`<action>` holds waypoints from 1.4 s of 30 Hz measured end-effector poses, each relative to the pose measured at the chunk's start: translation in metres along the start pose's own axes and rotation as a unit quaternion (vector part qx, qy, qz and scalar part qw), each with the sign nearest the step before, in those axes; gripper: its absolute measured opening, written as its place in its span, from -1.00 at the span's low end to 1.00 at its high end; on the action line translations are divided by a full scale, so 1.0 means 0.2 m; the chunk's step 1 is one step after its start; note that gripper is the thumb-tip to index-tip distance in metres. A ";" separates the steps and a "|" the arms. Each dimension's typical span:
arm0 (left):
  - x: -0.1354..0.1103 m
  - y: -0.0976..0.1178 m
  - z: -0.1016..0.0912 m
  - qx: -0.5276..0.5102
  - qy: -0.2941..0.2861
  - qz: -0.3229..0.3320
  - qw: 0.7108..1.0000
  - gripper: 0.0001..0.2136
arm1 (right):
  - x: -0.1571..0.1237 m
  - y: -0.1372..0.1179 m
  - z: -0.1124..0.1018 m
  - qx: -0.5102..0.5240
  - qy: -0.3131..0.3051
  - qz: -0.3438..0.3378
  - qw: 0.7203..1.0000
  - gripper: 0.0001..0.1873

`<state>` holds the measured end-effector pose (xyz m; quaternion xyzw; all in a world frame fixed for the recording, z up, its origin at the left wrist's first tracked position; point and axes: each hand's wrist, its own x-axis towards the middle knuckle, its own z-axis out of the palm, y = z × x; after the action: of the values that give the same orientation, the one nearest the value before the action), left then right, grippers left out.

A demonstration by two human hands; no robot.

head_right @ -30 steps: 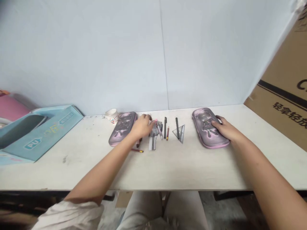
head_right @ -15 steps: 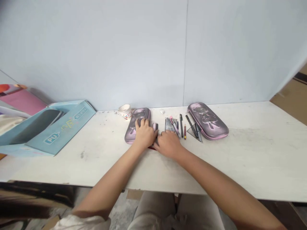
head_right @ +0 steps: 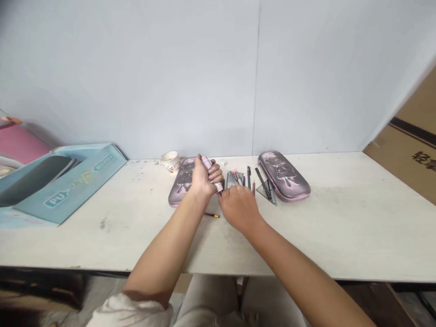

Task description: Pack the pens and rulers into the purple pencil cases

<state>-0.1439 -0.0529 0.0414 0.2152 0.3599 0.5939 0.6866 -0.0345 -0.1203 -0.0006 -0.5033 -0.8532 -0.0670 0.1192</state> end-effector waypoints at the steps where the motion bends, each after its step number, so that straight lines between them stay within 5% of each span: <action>1: 0.03 0.02 0.00 -0.013 0.005 -0.009 1.000 -0.64 | -0.05 0.00 0.00 0.001 -0.009 -0.008 1.000 -0.49; 4: 0.16 0.09 -0.03 0.013 0.076 0.059 0.995 -0.68 | -0.19 0.00 0.00 0.014 -0.056 -0.042 0.997 -0.51; 7: 0.28 0.10 -0.08 0.215 0.147 0.122 0.958 -0.74 | -0.23 0.03 0.00 0.023 -0.088 -0.017 0.996 -0.53; 13: 0.39 -0.10 -0.14 0.404 0.109 0.136 0.898 -0.88 | 0.02 0.17 0.02 0.010 -0.066 0.071 0.995 -0.58; 18: 0.37 -0.17 -0.18 0.556 -0.016 0.158 0.816 -0.81 | 0.14 0.27 0.11 -0.022 -0.078 0.135 0.988 -0.69; 20: 0.34 -0.17 -0.19 0.645 -0.117 0.176 0.734 -0.72 | 0.14 0.29 0.13 -0.021 -0.077 0.139 0.987 -0.69; 22: 0.31 -0.17 -0.20 0.755 -0.213 0.203 0.586 -0.64 | 0.13 0.29 0.14 -0.018 -0.071 0.147 0.986 -0.65; 24: 0.28 -0.17 -0.20 0.832 -0.248 0.226 0.442 -0.60 | 0.12 0.28 0.13 -0.009 -0.069 0.155 0.985 -0.59; 26: 0.27 -0.17 -0.20 0.862 -0.230 0.240 0.384 -0.57 | 0.12 0.26 0.12 -0.001 -0.073 0.159 0.985 -0.53; 32: 0.27 -0.19 -0.19 0.873 -0.221 0.280 0.332 -0.53 | 0.13 0.23 0.13 0.019 -0.084 0.180 0.980 -0.65; 36: 0.26 -0.15 -0.16 0.862 -0.202 0.338 0.320 -0.72 | 0.11 0.28 0.14 0.074 -0.020 0.225 0.971 -0.64; 42: 0.12 -0.05 -0.11 0.880 -0.148 0.351 0.284 -0.75 | 0.07 0.39 0.10 0.247 0.086 0.193 0.946 -0.63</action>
<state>-0.1526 -0.0343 0.0150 0.8793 0.4481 0.0613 -0.1495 0.0240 -0.0657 -0.0155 -0.6055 -0.7159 0.1271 0.3235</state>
